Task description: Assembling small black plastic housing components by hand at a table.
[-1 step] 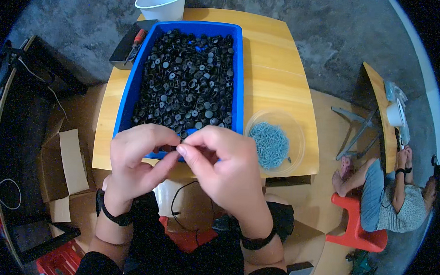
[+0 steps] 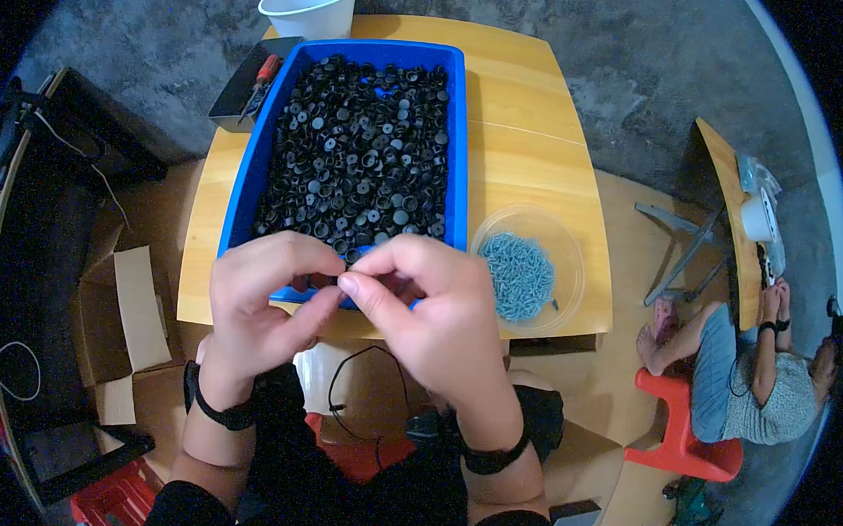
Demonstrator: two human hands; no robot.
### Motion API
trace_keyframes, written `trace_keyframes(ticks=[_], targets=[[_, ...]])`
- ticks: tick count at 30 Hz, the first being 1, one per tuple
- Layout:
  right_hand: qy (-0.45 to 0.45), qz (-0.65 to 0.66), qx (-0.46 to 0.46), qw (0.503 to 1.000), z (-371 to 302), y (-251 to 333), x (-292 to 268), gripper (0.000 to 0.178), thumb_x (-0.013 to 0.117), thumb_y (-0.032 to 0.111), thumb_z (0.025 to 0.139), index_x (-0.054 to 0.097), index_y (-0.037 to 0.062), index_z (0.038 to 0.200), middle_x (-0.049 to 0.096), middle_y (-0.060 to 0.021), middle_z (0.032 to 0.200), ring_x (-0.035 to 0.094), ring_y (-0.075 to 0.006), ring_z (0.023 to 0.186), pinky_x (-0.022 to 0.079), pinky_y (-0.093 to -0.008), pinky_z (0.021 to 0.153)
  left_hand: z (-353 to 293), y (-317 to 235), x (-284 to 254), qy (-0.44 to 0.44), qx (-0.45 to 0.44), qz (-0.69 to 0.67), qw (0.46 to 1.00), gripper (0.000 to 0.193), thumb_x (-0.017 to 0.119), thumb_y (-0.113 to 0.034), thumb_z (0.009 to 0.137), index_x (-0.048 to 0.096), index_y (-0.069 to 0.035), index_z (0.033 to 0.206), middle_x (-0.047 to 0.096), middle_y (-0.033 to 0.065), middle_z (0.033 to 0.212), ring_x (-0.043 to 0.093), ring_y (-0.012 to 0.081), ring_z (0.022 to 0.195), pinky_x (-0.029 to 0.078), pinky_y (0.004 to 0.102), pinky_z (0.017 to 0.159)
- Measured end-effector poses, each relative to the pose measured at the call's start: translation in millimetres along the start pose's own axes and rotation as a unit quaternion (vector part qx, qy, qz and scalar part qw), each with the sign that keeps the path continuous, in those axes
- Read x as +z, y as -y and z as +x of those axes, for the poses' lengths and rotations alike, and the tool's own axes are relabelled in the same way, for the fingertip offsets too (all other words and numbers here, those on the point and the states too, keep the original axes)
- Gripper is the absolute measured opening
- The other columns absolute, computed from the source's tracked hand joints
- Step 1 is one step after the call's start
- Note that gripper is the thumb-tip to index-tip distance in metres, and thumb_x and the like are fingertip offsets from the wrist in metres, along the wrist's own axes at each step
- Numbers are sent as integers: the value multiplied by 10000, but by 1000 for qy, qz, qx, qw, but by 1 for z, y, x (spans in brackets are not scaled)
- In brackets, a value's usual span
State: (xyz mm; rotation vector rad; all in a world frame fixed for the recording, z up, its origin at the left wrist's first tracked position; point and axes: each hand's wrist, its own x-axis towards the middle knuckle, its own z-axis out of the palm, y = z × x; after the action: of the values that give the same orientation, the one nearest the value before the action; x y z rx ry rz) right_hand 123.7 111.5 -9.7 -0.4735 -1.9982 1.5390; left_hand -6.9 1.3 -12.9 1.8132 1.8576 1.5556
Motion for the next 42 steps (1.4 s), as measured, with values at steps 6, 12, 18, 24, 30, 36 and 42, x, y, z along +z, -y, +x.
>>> trace_keyframes(ticks=[6, 12, 18, 24, 30, 36, 42], targets=[[57, 211, 96, 971, 10, -6, -2, 70, 664, 15, 781, 596, 0, 782, 637, -54, 777, 583, -75, 667, 463, -191, 593, -3, 10, -1, -62, -112, -273, 953, 188, 660, 35, 727, 662, 31, 915, 640, 82, 794, 599, 106, 695, 473, 209, 586], [87, 192, 86, 974, 19, -11, 10, 69, 666, 7, 776, 608, -14, 805, 645, -61, 785, 606, -87, 723, 482, -202, 626, -7, 17, -8, -64, -258, -407, 874, 235, 656, 51, 751, 642, 16, 983, 640, 63, 808, 600, 87, 698, 509, 209, 654], [-8, -29, 142, 989, 31, -25, 8, 160, 732, 120, 733, 630, 2, 769, 640, -43, 703, 586, -67, 649, 472, -207, 582, -13, 38, -15, -60, -279, -440, 852, 198, 646, 46, 751, 631, 28, 947, 637, 77, 769, 629, 123, 698, 514, 218, 625], [111, -485, 109, 861, 31, -42, 12, 162, 716, 109, 636, 680, 38, 777, 639, -143, 723, 623, -291, 687, 490, -371, 642, -16, 42, -22, -89, -296, -496, 811, 187, 620, 27, 771, 604, 30, 958, 638, 90, 799, 630, 135, 688, 514, 218, 612], [166, -498, 119, 843, 38, -42, 11, 41, 625, 62, 663, 654, 34, 672, 625, -171, 710, 617, -331, 747, 493, -406, 693, -15, 41, -20, -56, -296, -482, 823, 174, 609, 7, 788, 610, 9, 962, 644, 91, 812, 618, 115, 683, 489, 197, 584], [41, -309, 83, 946, 38, -41, 15, 46, 641, 45, 685, 633, 1, 694, 638, -146, 678, 636, -249, 619, 505, -326, 601, -18, 42, -22, -21, -303, -478, 824, 161, 603, -31, 807, 584, 0, 964, 650, 140, 885, 636, 159, 719, 516, 224, 596], [-104, 25, -16, 994, 22, -25, 38, 71, 649, -5, 765, 609, -20, 821, 655, -71, 722, 629, -97, 651, 503, -218, 587, -14, 31, -12, -68, -288, -492, 819, 144, 583, -18, 823, 577, -7, 967, 658, 110, 866, 646, 143, 765, 500, 208, 617]])
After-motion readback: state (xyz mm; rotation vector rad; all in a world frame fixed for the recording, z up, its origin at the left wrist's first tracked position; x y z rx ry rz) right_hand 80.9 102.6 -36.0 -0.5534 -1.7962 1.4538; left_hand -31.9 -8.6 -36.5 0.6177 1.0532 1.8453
